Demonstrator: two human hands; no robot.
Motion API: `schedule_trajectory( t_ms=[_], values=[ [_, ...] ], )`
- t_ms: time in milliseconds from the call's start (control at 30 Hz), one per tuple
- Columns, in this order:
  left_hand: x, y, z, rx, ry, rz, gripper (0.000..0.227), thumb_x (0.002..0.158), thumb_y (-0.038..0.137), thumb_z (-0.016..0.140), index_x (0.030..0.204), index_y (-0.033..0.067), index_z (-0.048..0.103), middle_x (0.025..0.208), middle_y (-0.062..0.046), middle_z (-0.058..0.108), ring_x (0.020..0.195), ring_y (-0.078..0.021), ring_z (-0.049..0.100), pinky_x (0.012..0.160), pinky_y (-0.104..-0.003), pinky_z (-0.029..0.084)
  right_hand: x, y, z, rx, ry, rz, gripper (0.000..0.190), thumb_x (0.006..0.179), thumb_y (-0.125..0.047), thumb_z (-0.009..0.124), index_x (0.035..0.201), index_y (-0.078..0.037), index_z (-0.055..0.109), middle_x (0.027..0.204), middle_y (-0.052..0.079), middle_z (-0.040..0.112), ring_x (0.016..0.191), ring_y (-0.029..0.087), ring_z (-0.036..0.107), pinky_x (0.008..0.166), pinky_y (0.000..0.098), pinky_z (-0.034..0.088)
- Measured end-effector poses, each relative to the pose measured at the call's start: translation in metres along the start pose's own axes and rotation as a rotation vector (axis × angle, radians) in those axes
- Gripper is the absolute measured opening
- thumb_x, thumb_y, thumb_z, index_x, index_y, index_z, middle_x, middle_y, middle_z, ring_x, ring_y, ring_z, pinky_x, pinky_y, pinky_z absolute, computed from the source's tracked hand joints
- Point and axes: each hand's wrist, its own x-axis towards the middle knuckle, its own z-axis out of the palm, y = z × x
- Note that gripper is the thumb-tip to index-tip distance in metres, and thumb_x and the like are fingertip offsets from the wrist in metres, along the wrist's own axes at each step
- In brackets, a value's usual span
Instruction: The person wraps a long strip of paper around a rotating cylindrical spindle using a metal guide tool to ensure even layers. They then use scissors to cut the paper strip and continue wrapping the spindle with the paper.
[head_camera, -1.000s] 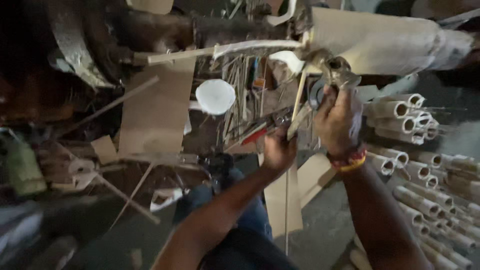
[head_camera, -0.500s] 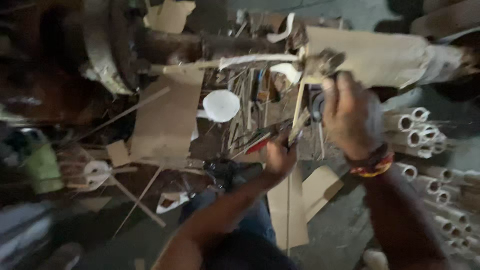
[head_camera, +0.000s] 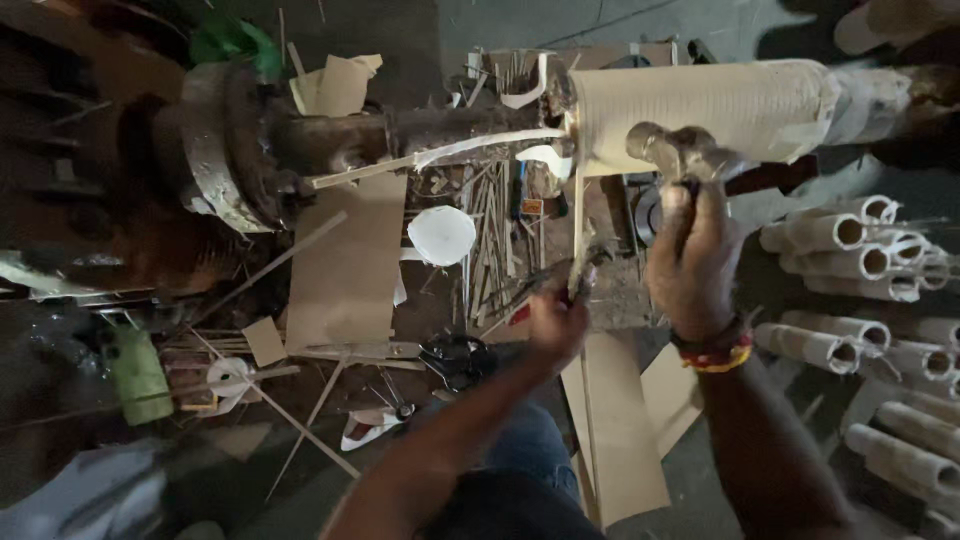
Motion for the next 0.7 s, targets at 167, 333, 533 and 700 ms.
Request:
schedule_trajectory(
  t_ms=[167,333,533,700],
  values=[
    [-0.003,0.033,-0.012,0.073,0.053,0.378,0.028,0.108,0.023,0.061,0.122,-0.0013,0.069,0.088,-0.005,0.071,0.078,-0.0104,0.059,0.065,-0.031,0.052,-0.028,0.012,0.031,0.241,0.072,-0.066,0.02,0.109,-0.005,0.047,0.121,0.003,0.061,0.112,0.021,0.072,0.073,0.024,0.063,0.058,0.033,0.05],
    [0.001,0.021,-0.026,0.19,-0.055,0.358,0.026,0.107,0.022,0.059,0.114,-0.0008,0.068,0.084,-0.006,0.068,0.073,-0.0114,0.059,0.062,-0.032,0.05,-0.046,0.039,0.051,0.1,0.175,-0.133,0.021,0.105,-0.001,0.055,0.124,0.006,0.058,0.101,0.019,0.064,0.078,0.028,0.061,0.066,0.0383,0.048],
    [0.008,0.006,-0.024,0.174,-0.052,0.389,0.018,0.11,0.016,0.059,0.108,-0.0008,0.066,0.082,-0.007,0.061,0.075,-0.0133,0.055,0.066,-0.033,0.047,-0.032,0.05,0.057,0.125,0.252,-0.323,0.021,0.105,0.003,0.054,0.125,0.001,0.061,0.102,0.018,0.069,0.077,0.026,0.069,0.064,0.0355,0.054],
    [0.011,0.02,-0.02,0.1,-0.055,0.448,0.017,0.106,0.012,0.058,0.113,-0.0013,0.066,0.09,-0.009,0.068,0.084,-0.0134,0.06,0.072,-0.033,0.052,-0.026,0.053,0.05,-0.261,0.07,-0.354,0.035,0.095,-0.007,0.061,0.128,0.006,0.059,0.097,0.022,0.067,0.075,0.038,0.066,0.063,0.0441,0.051]
  ],
)
